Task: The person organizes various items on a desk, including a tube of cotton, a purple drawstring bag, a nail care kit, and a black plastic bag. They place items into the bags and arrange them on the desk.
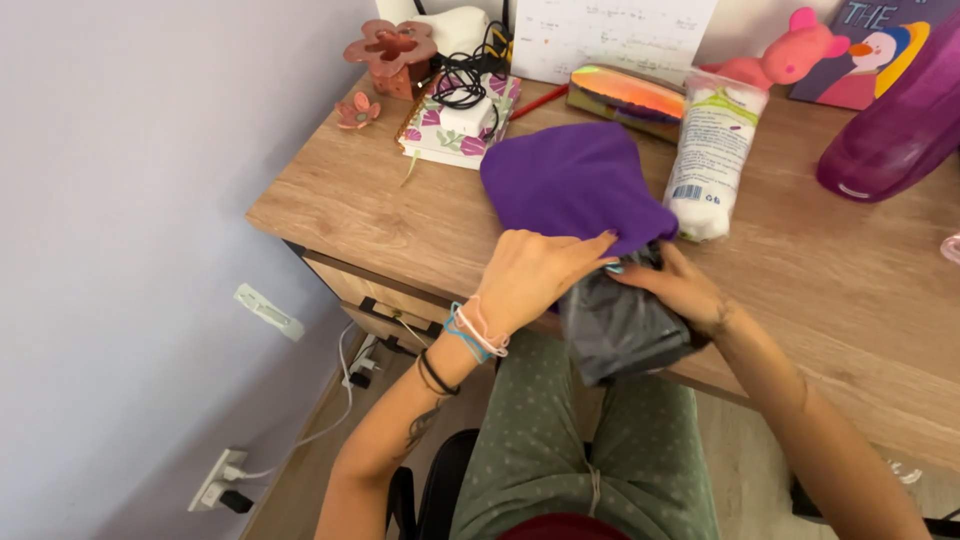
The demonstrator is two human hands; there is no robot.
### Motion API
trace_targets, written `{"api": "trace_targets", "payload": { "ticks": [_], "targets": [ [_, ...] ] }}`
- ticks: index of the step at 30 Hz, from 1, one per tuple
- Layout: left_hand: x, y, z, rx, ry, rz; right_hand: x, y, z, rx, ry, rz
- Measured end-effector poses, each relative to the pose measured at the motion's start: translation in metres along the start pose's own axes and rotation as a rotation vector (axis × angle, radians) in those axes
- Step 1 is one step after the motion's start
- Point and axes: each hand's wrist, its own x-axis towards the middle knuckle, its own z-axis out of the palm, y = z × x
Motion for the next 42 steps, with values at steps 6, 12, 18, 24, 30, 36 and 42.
{"api": "trace_targets", "payload": {
  "ticks": [6,12,18,24,30,36,42],
  "targets": [
    [-0.006,0.023,0.003,0.062,0.074,0.18,0.076,0.058,-0.031,-0.235,-0.06,-0.243],
    [-0.019,0.005,-0.003,0.05,0.202,0.163,0.097,0.075,-0.035,-0.42,-0.003,-0.292],
    [-0.018,0.011,0.008,0.078,0.254,0.209,0.111,0.094,-0.041,-0.603,0.065,-0.321],
    [-0.019,0.013,0.022,-0.214,0.213,-0.029,0.113,0.113,-0.042,-0.786,0.129,-0.362],
    [-0.036,-0.02,0.053,0.004,0.062,-0.23,0.105,0.121,-0.047,-0.99,0.18,-0.399],
    [-0.011,-0.007,0.027,0.185,0.075,-0.14,0.095,0.137,-0.064,-1.177,0.255,-0.409],
    [-0.003,0.001,0.05,-0.042,-0.06,-0.288,0.091,0.148,-0.078,-1.371,0.307,-0.431]
  ]
}}
